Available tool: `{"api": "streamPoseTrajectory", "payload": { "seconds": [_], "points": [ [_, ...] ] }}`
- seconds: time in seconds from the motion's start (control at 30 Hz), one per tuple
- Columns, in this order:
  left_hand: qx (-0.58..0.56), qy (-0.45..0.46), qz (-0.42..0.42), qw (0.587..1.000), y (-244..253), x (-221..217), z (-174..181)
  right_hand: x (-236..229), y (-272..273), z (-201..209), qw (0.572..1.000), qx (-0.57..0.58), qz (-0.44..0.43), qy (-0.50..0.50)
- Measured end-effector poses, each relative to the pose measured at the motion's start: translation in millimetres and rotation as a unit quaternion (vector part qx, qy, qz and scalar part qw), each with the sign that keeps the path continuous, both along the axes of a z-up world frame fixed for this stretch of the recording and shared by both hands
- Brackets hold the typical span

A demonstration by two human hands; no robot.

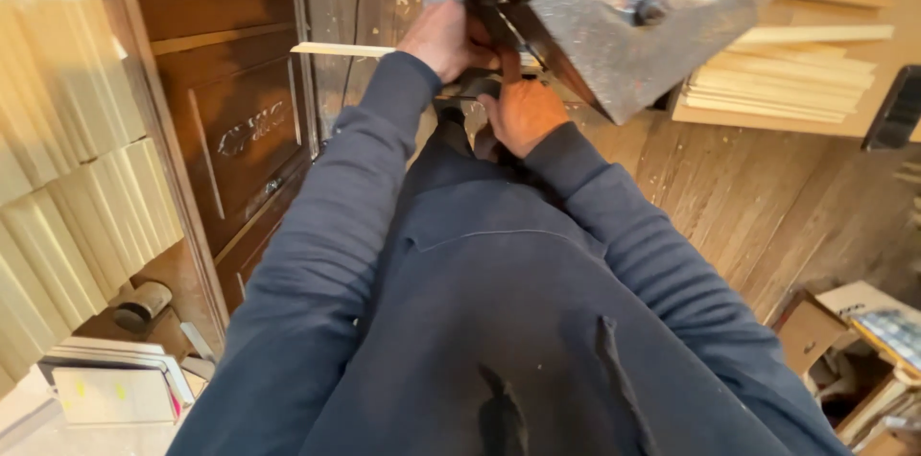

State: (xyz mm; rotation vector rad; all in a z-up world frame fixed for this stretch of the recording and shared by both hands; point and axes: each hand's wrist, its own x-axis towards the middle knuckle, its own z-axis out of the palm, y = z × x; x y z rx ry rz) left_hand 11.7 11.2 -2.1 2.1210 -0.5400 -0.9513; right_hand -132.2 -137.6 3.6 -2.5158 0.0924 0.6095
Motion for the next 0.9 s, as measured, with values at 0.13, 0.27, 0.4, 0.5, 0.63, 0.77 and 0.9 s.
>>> {"api": "streamPoseTrajectory", "payload": {
  "seconds": [0.13, 0.27, 0.4, 0.5, 0.63, 0.77, 0.9],
  "points": [
    [-0.009, -0.028, -0.006, 1.000, 14, -5, 3, -1, 4, 3, 1.000, 0.000, 0.018, -0.002],
    [-0.113, -0.218, 0.064, 0.967, 59, -10, 34, 0, 7, 8, 0.998, -0.032, 0.049, -0.031],
    [-0.294, -0.170, 0.377, 0.862, 139, -20, 45, 8, 17, 25, 0.999, -0.019, 0.027, 0.020],
    [-0.577, 0.053, 0.565, 0.588, 218, -36, -69, 5, 19, 17, 1.000, -0.016, 0.024, 0.013],
    [-0.673, 0.136, 0.571, 0.450, 231, -61, -107, 8, 27, 18, 0.999, -0.035, 0.030, 0.024],
    [-0.701, 0.194, 0.499, 0.470, 197, -73, -126, 2, 31, 16, 0.999, -0.029, 0.016, 0.029],
    [-0.771, 0.235, 0.378, 0.455, 174, -67, -123, 6, 40, 20, 0.998, -0.043, 0.015, 0.044]
  ]
}}
